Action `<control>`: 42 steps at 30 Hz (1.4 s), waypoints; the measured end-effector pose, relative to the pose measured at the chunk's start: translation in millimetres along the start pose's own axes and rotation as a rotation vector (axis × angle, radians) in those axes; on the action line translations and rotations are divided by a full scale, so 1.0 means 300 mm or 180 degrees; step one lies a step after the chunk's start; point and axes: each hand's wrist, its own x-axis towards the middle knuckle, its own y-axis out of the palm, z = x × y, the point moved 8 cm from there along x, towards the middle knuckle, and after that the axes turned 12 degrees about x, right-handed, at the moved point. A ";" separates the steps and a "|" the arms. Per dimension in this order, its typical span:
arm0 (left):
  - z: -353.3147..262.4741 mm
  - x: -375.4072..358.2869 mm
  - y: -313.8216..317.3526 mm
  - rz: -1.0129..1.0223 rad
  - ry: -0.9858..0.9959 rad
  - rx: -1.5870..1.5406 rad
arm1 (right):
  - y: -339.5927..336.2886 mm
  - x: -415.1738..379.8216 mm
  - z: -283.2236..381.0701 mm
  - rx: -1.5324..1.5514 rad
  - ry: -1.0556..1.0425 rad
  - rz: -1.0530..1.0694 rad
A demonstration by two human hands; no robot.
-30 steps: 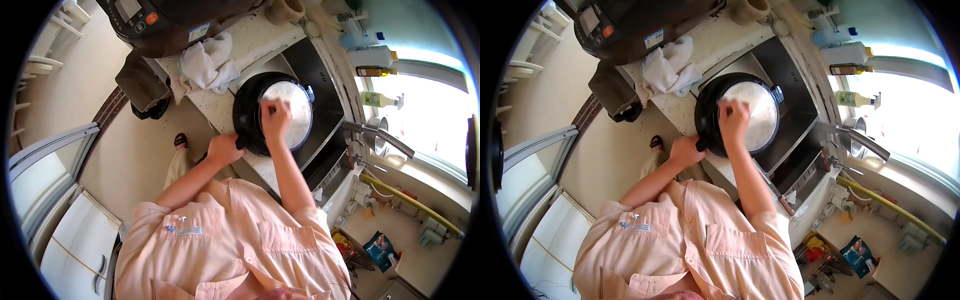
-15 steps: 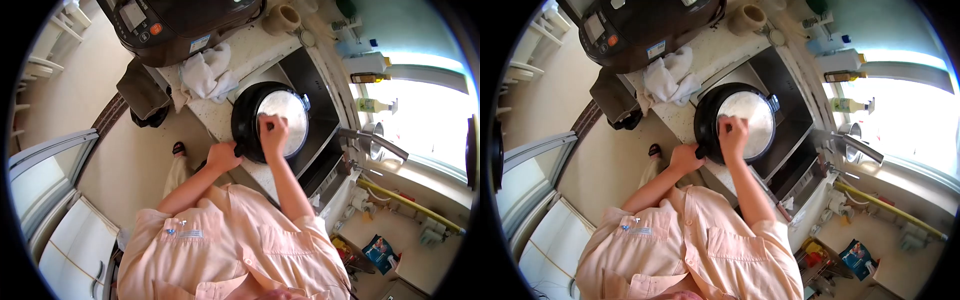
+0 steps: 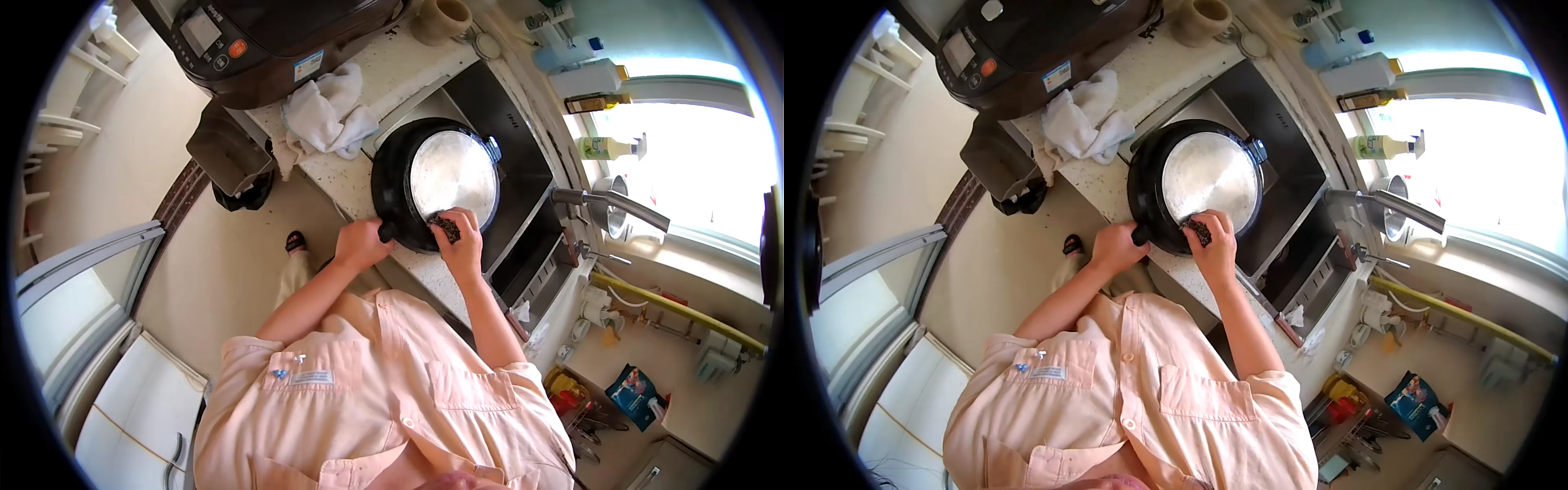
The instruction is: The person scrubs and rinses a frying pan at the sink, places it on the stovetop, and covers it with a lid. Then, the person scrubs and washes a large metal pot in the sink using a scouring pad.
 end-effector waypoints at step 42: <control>-0.001 0.002 0.024 -0.0138 -0.0114 0.0122 | 0.169 0.299 -0.035 0.0051 -0.0591 -0.0167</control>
